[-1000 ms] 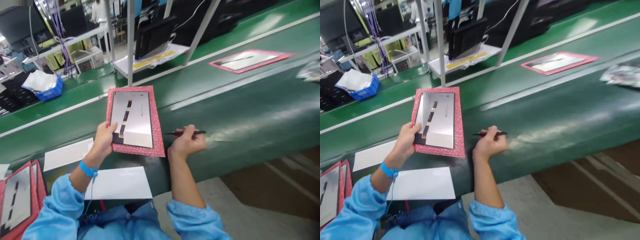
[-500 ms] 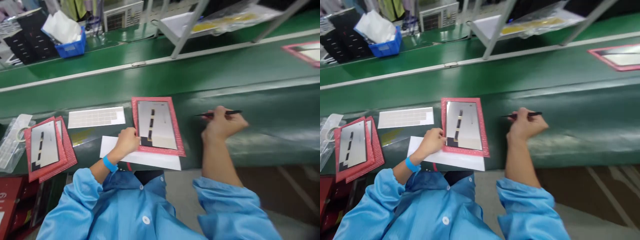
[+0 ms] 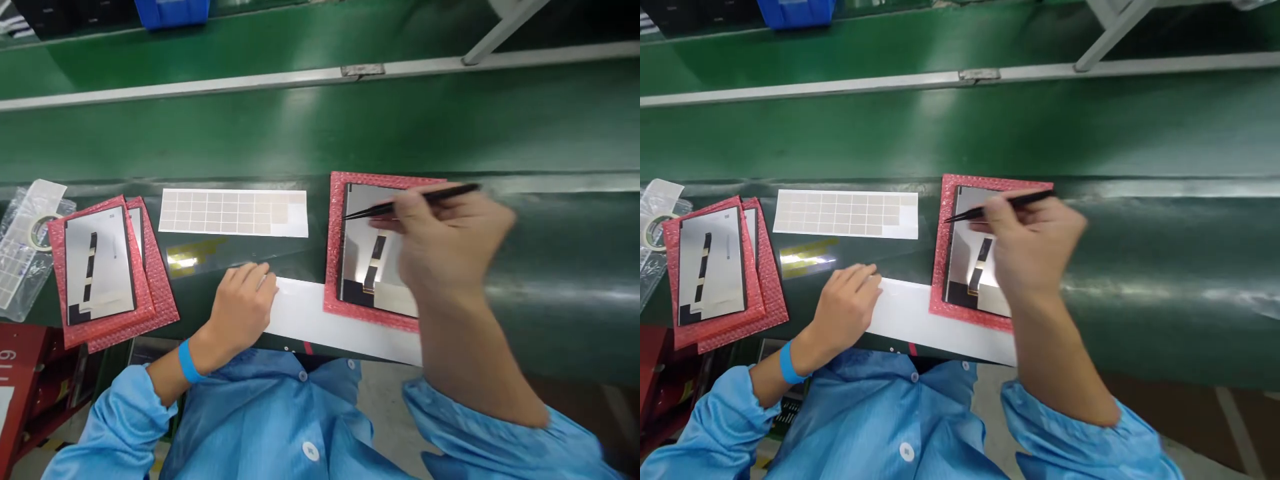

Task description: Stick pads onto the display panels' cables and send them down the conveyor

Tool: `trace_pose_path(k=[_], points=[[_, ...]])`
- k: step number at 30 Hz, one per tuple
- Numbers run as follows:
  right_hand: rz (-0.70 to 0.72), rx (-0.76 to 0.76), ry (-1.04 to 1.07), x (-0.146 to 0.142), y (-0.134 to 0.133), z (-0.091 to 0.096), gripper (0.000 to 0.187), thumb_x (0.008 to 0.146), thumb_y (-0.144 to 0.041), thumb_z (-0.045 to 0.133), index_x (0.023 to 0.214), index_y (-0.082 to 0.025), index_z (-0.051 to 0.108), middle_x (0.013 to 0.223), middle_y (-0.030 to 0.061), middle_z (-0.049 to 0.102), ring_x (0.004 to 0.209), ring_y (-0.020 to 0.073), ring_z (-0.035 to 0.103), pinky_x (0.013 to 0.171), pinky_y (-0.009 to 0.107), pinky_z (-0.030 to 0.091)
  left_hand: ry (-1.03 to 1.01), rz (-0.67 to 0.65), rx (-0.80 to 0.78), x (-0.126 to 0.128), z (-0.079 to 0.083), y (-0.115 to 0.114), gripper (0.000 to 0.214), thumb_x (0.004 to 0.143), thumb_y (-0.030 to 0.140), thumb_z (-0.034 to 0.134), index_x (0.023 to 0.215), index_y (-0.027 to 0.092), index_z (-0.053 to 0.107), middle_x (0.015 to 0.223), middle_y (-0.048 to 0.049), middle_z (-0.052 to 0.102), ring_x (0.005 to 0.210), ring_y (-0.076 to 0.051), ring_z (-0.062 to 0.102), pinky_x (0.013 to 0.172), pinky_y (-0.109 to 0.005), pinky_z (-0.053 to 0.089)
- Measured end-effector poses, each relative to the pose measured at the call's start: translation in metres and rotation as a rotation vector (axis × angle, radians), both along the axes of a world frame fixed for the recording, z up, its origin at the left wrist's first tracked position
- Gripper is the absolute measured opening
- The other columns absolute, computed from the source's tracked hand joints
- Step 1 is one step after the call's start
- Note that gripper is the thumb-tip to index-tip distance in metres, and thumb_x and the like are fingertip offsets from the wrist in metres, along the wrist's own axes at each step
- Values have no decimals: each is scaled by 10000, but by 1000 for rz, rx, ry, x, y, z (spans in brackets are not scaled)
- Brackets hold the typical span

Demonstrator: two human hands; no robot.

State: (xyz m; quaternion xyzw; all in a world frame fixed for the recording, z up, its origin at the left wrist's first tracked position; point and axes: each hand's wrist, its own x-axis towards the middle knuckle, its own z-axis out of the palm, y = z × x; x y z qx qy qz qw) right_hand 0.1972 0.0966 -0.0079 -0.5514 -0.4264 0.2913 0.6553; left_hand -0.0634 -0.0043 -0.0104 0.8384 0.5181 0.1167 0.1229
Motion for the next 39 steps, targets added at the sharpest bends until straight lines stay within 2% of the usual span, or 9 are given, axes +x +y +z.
trace_pose_path(k=[5, 9, 14, 19, 22, 25, 31, 35, 39], points=[[242, -131, 46, -71, 25, -11, 420, 834, -578, 886, 886, -199, 711, 773, 29, 777, 639, 180, 758, 565, 306, 660, -4, 142, 75, -8, -3, 72, 392, 1123, 214, 515, 1485, 146, 650, 1600, -172, 636, 1484, -366, 563, 1142, -542, 492], [297, -202, 113, -82, 36, -30, 517, 782, -627, 924, 922, -206, 658, 783, -5, 771, 682, 165, 780, 572, 255, 655, -26, 175, 46, -13, -9, 89, 337, 1100, 246, 588, 1412, 198, 703, 1566, -129, 668, 1414, -346, 583, 1096, -514, 499], [262, -153, 88, -79, 35, -43, 496, 838, -657, 877, 939, -227, 652, 811, -4, 762, 709, 172, 786, 593, 281, 673, -90, 212, 66, -8, -15, 84, 274, 1085, 211, 600, 1307, 245, 755, 1484, -101, 719, 1344, -339, 601, 1033, -500, 504], [251, -173, 91, -81, 27, -39, 400, 889, -546, 874, 944, -206, 670, 820, 12, 751, 765, 176, 790, 647, 289, 678, -128, 194, 69, -4, -10, 81, 310, 1081, 192, 606, 1368, 180, 723, 1527, -144, 689, 1414, -346, 589, 1119, -525, 497], [208, -174, 119, -84, 21, -29, 389, 844, -486, 924, 907, -185, 686, 813, 39, 786, 701, 174, 780, 599, 271, 664, -223, 201, 109, -12, 3, 65, 295, 1111, 221, 565, 1358, 179, 720, 1502, -138, 710, 1399, -297, 631, 1165, -477, 514], [184, -150, 126, -90, 14, -14, 358, 841, -459, 933, 883, -189, 703, 798, 41, 788, 680, 184, 778, 579, 283, 663, -186, 369, 184, -27, 9, 34, 269, 1115, 242, 575, 1329, 203, 733, 1416, -128, 756, 1333, -287, 678, 1138, -472, 554], [404, -222, 10, -116, 3, 7, 364, 912, -536, 864, 873, -215, 697, 811, 23, 789, 752, 186, 808, 659, 300, 702, -89, 447, 208, -41, -13, -12, 288, 1084, 205, 632, 1355, 177, 723, 1450, -165, 738, 1360, -336, 652, 1131, -541, 565], [518, -267, -11, -130, 0, -4, 338, 927, -530, 855, 896, -235, 694, 817, 2, 789, 774, 174, 805, 648, 274, 690, -130, 442, 216, -39, -16, -10, 249, 1079, 188, 632, 1288, 120, 749, 1370, -180, 758, 1286, -335, 648, 1112, -527, 569], [533, -274, -14, -136, -3, -15, 325, 928, -522, 864, 898, -248, 693, 821, -5, 783, 766, 169, 790, 637, 274, 692, -84, 431, 200, -39, -13, -4, 344, 1079, 207, 635, 1390, 83, 714, 1352, -205, 735, 1257, -352, 631, 1064, -524, 561]])
